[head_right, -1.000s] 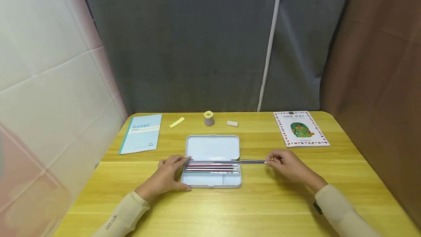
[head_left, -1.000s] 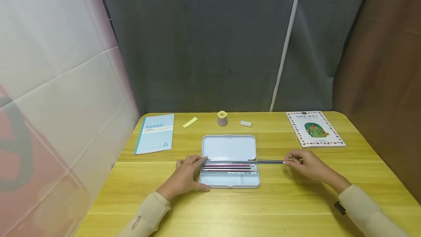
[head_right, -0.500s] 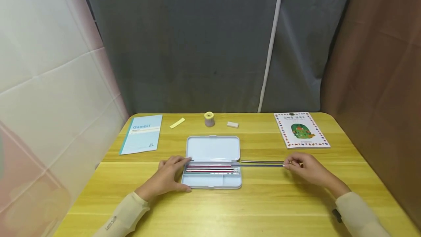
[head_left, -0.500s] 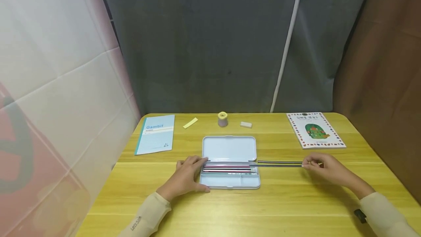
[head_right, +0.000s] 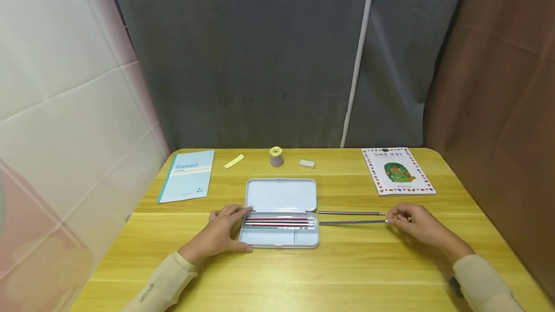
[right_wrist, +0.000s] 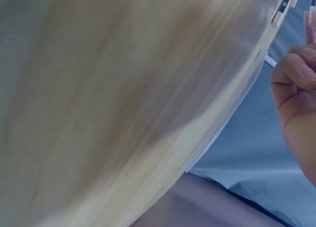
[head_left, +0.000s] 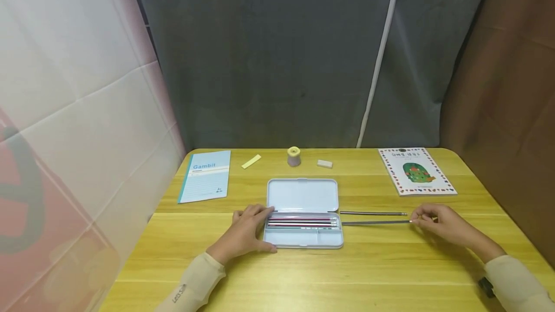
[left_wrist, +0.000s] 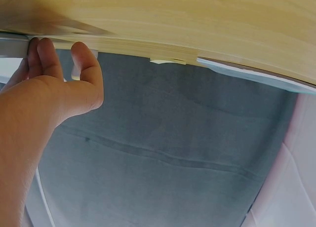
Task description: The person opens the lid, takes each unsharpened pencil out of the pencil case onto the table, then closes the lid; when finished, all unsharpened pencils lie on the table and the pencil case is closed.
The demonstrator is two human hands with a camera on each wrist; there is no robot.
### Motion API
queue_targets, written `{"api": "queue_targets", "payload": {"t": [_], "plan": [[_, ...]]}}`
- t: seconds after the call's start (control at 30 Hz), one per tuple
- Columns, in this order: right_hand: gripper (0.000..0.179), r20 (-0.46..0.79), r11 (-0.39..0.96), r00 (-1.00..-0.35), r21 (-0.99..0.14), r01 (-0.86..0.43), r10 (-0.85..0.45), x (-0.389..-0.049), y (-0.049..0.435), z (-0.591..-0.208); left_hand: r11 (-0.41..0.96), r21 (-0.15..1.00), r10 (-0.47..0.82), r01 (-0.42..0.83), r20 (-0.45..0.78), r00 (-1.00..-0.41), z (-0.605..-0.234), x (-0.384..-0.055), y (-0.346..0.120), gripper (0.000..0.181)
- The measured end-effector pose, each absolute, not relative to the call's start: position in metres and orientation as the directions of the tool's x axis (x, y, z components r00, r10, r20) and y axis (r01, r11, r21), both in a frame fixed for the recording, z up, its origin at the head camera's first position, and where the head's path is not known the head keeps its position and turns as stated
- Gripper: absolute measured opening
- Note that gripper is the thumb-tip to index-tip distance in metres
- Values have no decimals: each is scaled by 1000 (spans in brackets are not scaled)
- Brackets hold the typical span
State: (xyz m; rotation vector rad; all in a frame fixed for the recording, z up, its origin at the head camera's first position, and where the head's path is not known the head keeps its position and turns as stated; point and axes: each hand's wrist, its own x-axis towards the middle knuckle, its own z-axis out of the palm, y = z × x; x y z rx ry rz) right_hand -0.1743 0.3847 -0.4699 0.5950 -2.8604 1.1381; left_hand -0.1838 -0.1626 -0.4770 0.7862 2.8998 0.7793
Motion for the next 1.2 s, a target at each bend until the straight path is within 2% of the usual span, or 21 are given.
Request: {"api": "queue_targets", "payload": {"t": [0.23, 0.83, 1.0, 1.2], "plan": [[4, 147, 660, -923, -660, -360, -356, -176, 387, -474, 744, 490, 479, 455, 85, -874, -476, -184, -162, 106], [7, -4, 739, -958, -638, -219, -288, -179, 381, -474, 748, 483, 477, 455, 84, -875, -473, -182, -162, 106], [7, 44, 737, -968, -640, -217, -246, -180, 370, -468, 746, 481, 482, 461, 88, -872, -473, -182, -162, 106], [8, 154, 691, -959, -667, -278, -238, -184, 333, -453, 751, 486, 474, 447, 75, -877, -474, -182, -161, 107]]}}
